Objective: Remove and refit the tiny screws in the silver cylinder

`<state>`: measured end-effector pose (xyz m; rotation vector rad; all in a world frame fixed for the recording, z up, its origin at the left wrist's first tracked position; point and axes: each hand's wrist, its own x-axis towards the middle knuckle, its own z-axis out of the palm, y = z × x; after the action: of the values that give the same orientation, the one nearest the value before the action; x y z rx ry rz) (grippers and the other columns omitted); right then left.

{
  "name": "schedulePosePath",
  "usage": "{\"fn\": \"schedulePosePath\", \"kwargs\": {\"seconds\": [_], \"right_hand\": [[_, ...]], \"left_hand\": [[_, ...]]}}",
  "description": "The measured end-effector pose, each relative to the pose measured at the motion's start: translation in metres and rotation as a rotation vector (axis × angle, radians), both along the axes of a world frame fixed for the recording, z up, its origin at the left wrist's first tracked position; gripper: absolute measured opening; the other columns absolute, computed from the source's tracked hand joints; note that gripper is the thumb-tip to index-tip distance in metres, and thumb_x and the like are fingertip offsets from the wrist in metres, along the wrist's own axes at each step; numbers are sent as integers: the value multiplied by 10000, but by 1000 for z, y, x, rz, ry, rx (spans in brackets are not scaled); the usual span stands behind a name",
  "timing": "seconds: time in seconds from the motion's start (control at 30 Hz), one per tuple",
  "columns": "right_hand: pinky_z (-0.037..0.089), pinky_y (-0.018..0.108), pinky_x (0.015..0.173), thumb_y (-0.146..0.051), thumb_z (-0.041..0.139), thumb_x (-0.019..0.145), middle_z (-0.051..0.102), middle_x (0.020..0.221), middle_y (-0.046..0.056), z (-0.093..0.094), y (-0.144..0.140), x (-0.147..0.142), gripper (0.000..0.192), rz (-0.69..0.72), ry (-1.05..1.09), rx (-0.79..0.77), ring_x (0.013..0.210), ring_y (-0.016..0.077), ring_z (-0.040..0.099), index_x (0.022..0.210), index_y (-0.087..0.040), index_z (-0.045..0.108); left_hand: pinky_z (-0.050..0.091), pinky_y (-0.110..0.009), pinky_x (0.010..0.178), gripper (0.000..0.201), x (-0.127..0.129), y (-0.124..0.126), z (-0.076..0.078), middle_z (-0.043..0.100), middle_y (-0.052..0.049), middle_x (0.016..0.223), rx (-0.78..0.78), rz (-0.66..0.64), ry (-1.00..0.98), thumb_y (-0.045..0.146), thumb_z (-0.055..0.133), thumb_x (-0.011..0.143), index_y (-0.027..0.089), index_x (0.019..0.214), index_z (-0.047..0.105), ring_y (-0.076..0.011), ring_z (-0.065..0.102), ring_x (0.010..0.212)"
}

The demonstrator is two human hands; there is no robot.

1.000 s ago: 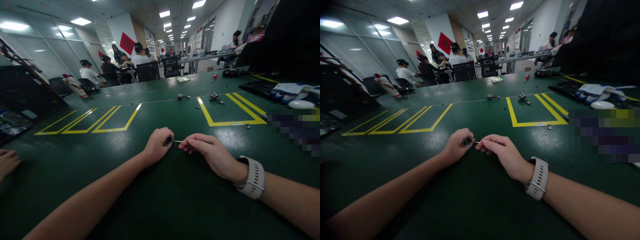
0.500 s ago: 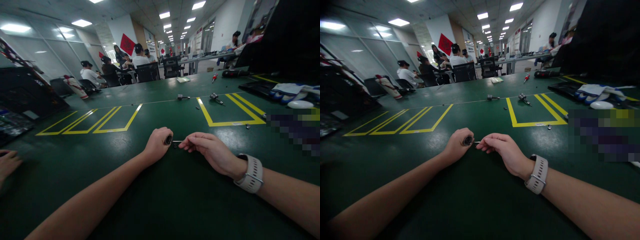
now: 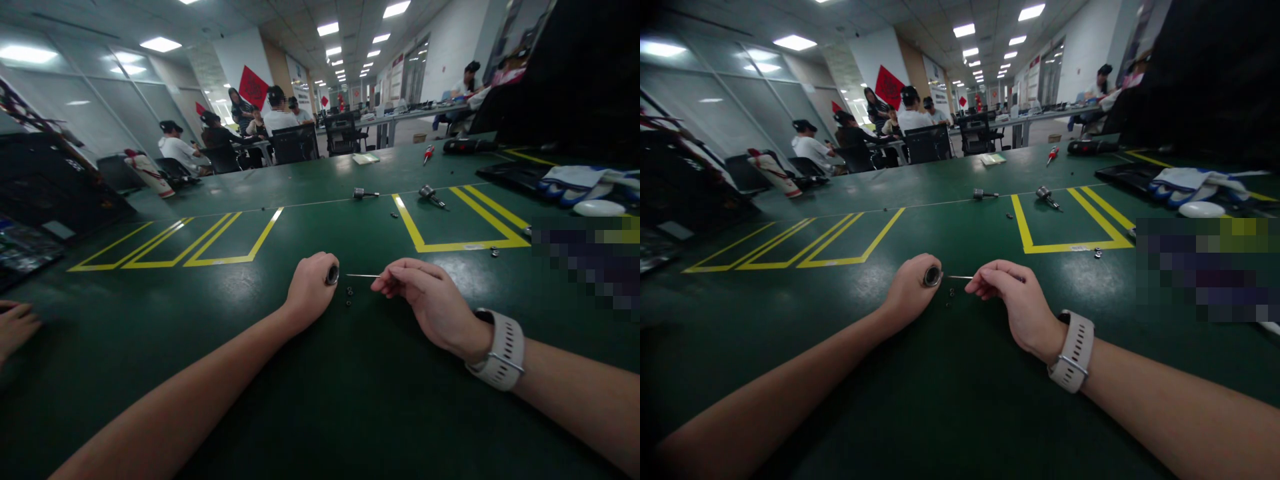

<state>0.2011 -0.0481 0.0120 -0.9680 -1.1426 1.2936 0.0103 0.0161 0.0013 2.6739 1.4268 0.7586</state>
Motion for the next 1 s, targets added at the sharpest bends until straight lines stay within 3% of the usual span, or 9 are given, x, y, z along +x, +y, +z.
{"fn": "schedulePosePath", "kwargs": {"seconds": [0.2,0.3,0.53,0.67,0.83,0.97,1.0], "right_hand": [[470,404,779,-317,545,802,648,927,69,-3,2,0,164,-57,-248,31,872,212,595,853,-182,621],[442,434,850,-272,571,803,631,1007,67,-2,1,-3,156,-47,-400,52,938,222,580,928,-188,612],[400,443,947,-151,429,878,588,1133,108,-5,5,-17,210,11,-674,119,1102,233,540,1067,-179,516],[433,460,912,-155,442,882,575,1148,145,-6,12,-30,229,128,-773,158,1098,254,547,1106,-152,489],[459,482,894,-145,446,882,622,1072,118,0,3,-45,189,325,-831,285,1010,243,598,1056,-164,516],[320,417,1070,-28,509,805,633,1143,45,2,-28,-37,258,520,-836,433,1161,185,533,989,-203,557],[297,404,1088,-14,519,790,612,1200,53,3,-37,-31,280,620,-846,537,1230,184,474,1001,-194,551]], "left_hand": [[376,-267,588,95,0,1,-1,500,13,698,19,135,-200,198,559,771,180,735,472,-138,480,638],[394,-279,632,116,2,-3,1,500,-4,757,77,143,-222,218,572,772,167,812,476,-145,481,688],[404,-310,694,142,3,-6,-1,505,-36,836,208,144,-300,292,499,854,161,902,473,-164,481,750],[408,-308,700,177,2,-5,-3,506,-33,837,269,154,-342,341,478,869,172,919,465,-165,486,750],[403,-338,765,240,-3,-5,0,554,-50,855,358,204,-377,407,473,868,173,920,488,-193,512,822],[387,-363,777,279,-10,-11,11,608,-69,863,353,252,-324,438,488,854,168,906,533,-223,512,852],[385,-364,777,281,-12,-14,15,615,-70,860,342,244,-309,437,490,853,166,902,541,-225,509,850]]}}
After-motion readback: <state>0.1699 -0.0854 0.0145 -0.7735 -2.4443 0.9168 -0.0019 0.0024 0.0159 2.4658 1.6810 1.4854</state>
